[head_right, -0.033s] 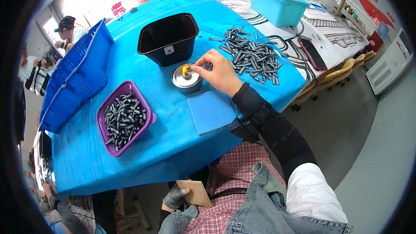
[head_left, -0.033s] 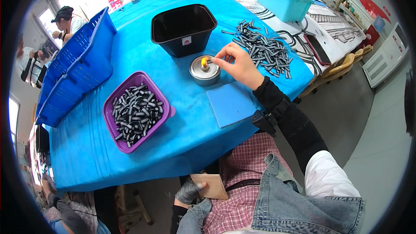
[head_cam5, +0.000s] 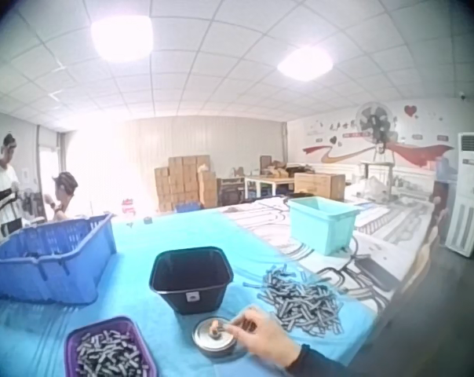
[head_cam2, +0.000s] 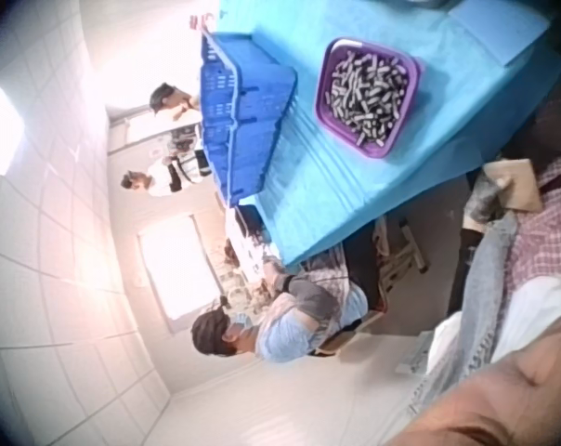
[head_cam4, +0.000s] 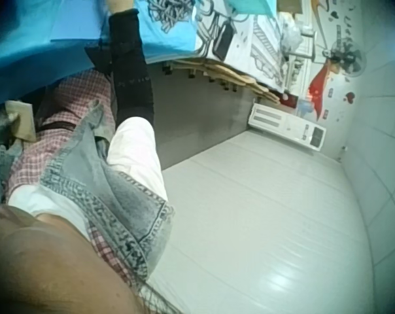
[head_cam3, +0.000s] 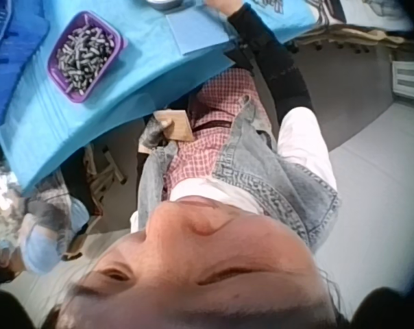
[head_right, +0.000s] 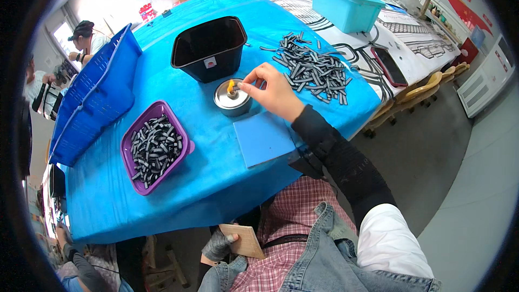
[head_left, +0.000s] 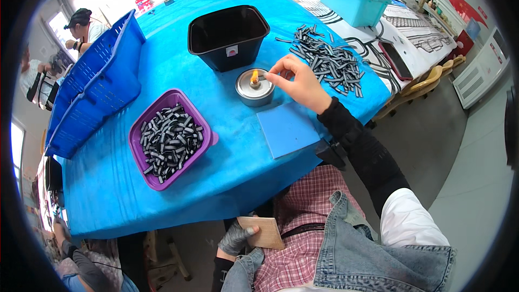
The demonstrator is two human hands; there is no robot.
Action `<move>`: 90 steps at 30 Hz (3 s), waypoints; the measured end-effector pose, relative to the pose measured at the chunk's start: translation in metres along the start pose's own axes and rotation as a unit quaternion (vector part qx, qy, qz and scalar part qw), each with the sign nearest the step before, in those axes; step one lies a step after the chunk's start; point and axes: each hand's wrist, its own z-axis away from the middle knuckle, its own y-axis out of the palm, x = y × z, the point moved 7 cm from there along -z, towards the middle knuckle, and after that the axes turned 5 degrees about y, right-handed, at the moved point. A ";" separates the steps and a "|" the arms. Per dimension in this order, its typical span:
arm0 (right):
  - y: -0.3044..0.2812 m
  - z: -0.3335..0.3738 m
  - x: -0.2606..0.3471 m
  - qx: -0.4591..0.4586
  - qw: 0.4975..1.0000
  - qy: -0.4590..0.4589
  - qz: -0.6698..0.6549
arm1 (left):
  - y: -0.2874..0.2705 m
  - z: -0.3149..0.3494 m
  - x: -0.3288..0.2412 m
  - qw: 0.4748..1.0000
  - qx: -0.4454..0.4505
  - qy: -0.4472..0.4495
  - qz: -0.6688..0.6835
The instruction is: Assemble small metal hardware components onto blue and brown square boards.
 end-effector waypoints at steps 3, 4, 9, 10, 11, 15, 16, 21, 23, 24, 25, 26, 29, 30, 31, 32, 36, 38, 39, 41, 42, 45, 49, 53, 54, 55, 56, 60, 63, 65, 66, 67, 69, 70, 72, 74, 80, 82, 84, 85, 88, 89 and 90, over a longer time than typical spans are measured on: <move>0.010 0.030 0.004 0.117 0.981 0.098 -0.120 | 0.009 0.034 -0.052 0.992 -0.102 0.043 -0.053; 0.009 0.045 0.007 0.163 0.972 0.102 -0.133 | 0.020 0.047 -0.085 0.984 -0.104 0.073 -0.123; 0.000 0.088 0.019 0.133 0.990 -0.026 0.028 | 0.085 0.060 -0.216 0.866 -0.152 0.318 -0.355; 0.004 0.089 0.018 0.134 0.990 -0.027 0.023 | 0.103 0.054 -0.235 0.825 -0.137 0.372 -0.402; 0.005 0.088 0.019 0.116 0.992 -0.040 0.040 | 0.112 0.042 -0.248 0.770 -0.119 0.436 -0.450; 0.017 0.087 0.027 0.108 0.991 -0.060 0.043 | 0.138 -0.001 -0.269 0.738 -0.050 0.430 -0.518; 0.017 0.087 0.026 0.108 0.991 -0.062 0.041 | 0.146 -0.011 -0.274 0.737 -0.052 0.430 -0.519; 0.012 0.091 0.019 0.080 0.994 -0.064 0.037 | 0.161 -0.051 -0.270 0.661 -0.080 0.354 -0.657; 0.012 0.092 0.020 0.074 0.994 -0.068 0.036 | 0.160 -0.055 -0.270 0.657 -0.090 0.335 -0.669; 0.012 0.092 0.021 0.071 0.994 -0.073 0.037 | 0.161 -0.054 -0.271 0.645 -0.100 0.328 -0.683; 0.013 0.092 0.021 0.070 0.994 -0.072 0.033 | 0.162 -0.054 -0.272 0.633 -0.109 0.320 -0.697; 0.013 0.092 0.023 0.068 0.994 -0.078 0.029 | 0.162 -0.053 -0.273 0.631 -0.111 0.317 -0.699; 0.012 0.093 0.026 0.063 0.994 -0.083 0.023 | 0.163 -0.052 -0.275 0.636 -0.106 0.303 -0.702; 0.012 0.093 0.026 0.061 0.995 -0.080 0.026 | 0.167 -0.053 -0.274 0.630 -0.100 0.301 -0.709; 0.012 0.094 0.026 0.061 0.995 -0.079 0.024 | 0.169 -0.054 -0.272 0.624 -0.094 0.298 -0.716; 0.011 0.094 0.026 0.057 0.995 -0.077 0.019 | 0.169 -0.055 -0.272 0.623 -0.094 0.296 -0.717; 0.010 0.095 0.028 0.047 0.995 -0.085 0.002 | 0.171 -0.059 -0.269 0.620 -0.087 0.281 -0.727; 0.010 0.095 0.028 0.050 0.996 -0.080 0.001 | 0.178 -0.061 -0.270 0.615 -0.081 0.288 -0.730; 0.010 0.095 0.028 0.052 0.996 -0.077 0.003 | 0.182 -0.063 -0.270 0.612 -0.076 0.272 -0.739; 0.009 0.095 0.027 0.053 0.996 -0.073 0.001 | 0.184 -0.068 -0.270 0.608 -0.072 0.255 -0.748; 0.009 0.095 0.027 0.054 0.996 -0.070 0.000 | 0.181 -0.069 -0.270 0.619 -0.078 0.242 -0.743; 0.007 0.097 0.027 0.065 0.996 -0.061 0.009 | 0.183 -0.071 -0.267 0.628 -0.086 0.218 -0.742; 0.003 0.099 0.021 0.050 0.995 -0.090 0.000 | 0.198 -0.076 -0.259 0.596 -0.063 0.212 -0.772; 0.005 0.099 0.026 0.050 0.993 -0.102 0.013 | 0.173 -0.072 -0.272 0.627 -0.054 0.264 -0.731; -0.001 0.098 0.024 0.036 0.994 -0.106 0.013 | 0.164 -0.067 -0.274 0.663 -0.050 0.280 -0.693; -0.002 0.098 0.033 0.032 0.993 -0.110 0.012 | 0.149 -0.054 -0.275 0.700 -0.061 0.290 -0.650; -0.004 0.099 0.032 0.046 0.997 -0.039 -0.057 | 0.140 -0.038 -0.275 0.757 -0.078 0.305 -0.573; -0.001 0.104 0.037 0.085 0.968 0.082 -0.223 | 0.097 0.014 -0.255 0.867 -0.150 0.322 -0.348; 0.006 0.104 0.053 0.106 0.926 0.131 -0.339 | 0.055 0.024 -0.218 0.883 -0.204 0.345 -0.243; 0.013 0.108 0.072 0.125 0.915 0.122 -0.365 | 0.043 0.026 -0.190 0.922 -0.113 0.359 -0.086; 0.013 0.110 0.073 0.120 0.941 0.107 -0.299 | 0.063 0.023 -0.178 0.958 -0.034 0.284 0.010; 0.012 0.113 0.075 0.112 0.962 0.090 -0.233 | 0.076 0.021 -0.171 0.974 -0.103 0.203 -0.009; 0.018 0.123 0.087 0.118 0.970 0.041 -0.208 | 0.084 0.024 -0.180 0.917 -0.172 0.276 -0.232; 0.021 0.128 0.091 0.128 0.972 0.030 -0.196 | 0.108 0.031 -0.182 0.927 -0.129 0.289 -0.201; 0.022 0.138 0.101 0.129 0.975 0.017 -0.179 | 0.120 0.037 -0.177 0.901 -0.067 0.334 -0.267; 0.025 0.144 0.106 0.134 0.974 0.013 -0.180 | 0.115 0.037 -0.171 0.883 -0.081 0.331 -0.323; 0.027 0.147 0.105 0.144 0.976 0.023 -0.161 | 0.111 0.041 -0.166 0.850 -0.108 0.338 -0.389; 0.029 0.148 0.104 0.169 0.970 0.034 -0.170 | 0.107 0.040 -0.162 0.873 -0.098 0.352 -0.323; 0.030 0.147 0.104 0.174 0.970 0.029 -0.165 | 0.102 0.039 -0.160 0.891 -0.085 0.364 -0.255; 0.031 0.147 0.104 0.180 0.970 0.024 -0.159 | 0.101 0.041 -0.162 0.865 -0.100 0.369 -0.326; 0.033 0.148 0.102 0.178 0.972 0.023 -0.153 | 0.111 0.047 -0.169 0.802 -0.133 0.381 -0.441; 0.032 0.148 0.101 0.178 0.972 0.022 -0.153 | 0.115 0.050 -0.173 0.767 -0.153 0.390 -0.486; 0.032 0.148 0.101 0.182 0.971 0.024 -0.151 | 0.116 0.050 -0.173 0.767 -0.153 0.389 -0.487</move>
